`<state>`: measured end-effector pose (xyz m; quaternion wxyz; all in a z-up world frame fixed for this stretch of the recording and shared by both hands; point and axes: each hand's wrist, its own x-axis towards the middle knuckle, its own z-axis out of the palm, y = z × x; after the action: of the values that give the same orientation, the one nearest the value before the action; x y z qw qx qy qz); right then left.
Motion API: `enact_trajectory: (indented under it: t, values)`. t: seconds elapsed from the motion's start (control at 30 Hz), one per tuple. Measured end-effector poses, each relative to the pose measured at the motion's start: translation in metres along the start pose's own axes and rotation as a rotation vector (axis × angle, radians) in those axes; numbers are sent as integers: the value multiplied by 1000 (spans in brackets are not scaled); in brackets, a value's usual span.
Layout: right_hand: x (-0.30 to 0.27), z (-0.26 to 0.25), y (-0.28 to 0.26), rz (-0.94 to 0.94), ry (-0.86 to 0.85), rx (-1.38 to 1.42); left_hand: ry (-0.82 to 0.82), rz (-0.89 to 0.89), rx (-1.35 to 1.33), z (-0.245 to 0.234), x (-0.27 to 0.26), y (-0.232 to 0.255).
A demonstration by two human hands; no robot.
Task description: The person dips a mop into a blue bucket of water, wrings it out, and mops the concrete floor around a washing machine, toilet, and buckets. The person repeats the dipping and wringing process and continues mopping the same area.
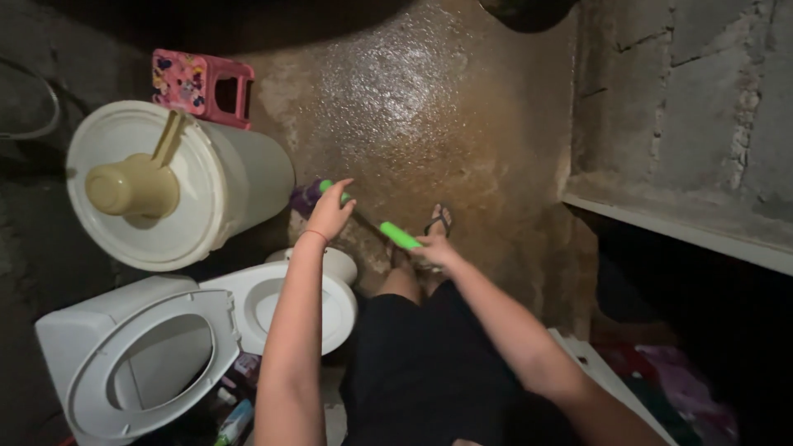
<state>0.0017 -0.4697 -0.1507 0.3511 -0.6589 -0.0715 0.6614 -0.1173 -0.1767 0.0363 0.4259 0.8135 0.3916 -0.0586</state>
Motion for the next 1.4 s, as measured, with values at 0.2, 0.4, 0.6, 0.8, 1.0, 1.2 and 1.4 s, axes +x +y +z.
enact_trajectory:
  t: [0.2, 0.4, 0.6, 0.8, 1.0, 1.2, 1.4]
  values:
    - [-103, -107, 23, 195, 270, 68, -25, 131, -53, 31, 19, -10]
    - [-149, -193, 101, 200, 644, 192, -43, 253, -46, 41, 14, -19]
    - [-134, -193, 88, 230, 939, -47, 6, 241, -47, 15, -13, -49]
    - [-113, -167, 84, 173, 798, 123, 305, 205, -124, -9, -38, -62]
    - [-85, -33, 34, 138, 516, -204, 224, 237, -41, -7, -52, -74]
    - [-76, 78, -13, 73, 117, -148, 133, 73, 35, -13, -70, -62]
    - [-33, 85, 42, -12, 46, -72, 146, 118, 33, -2, -64, -67]
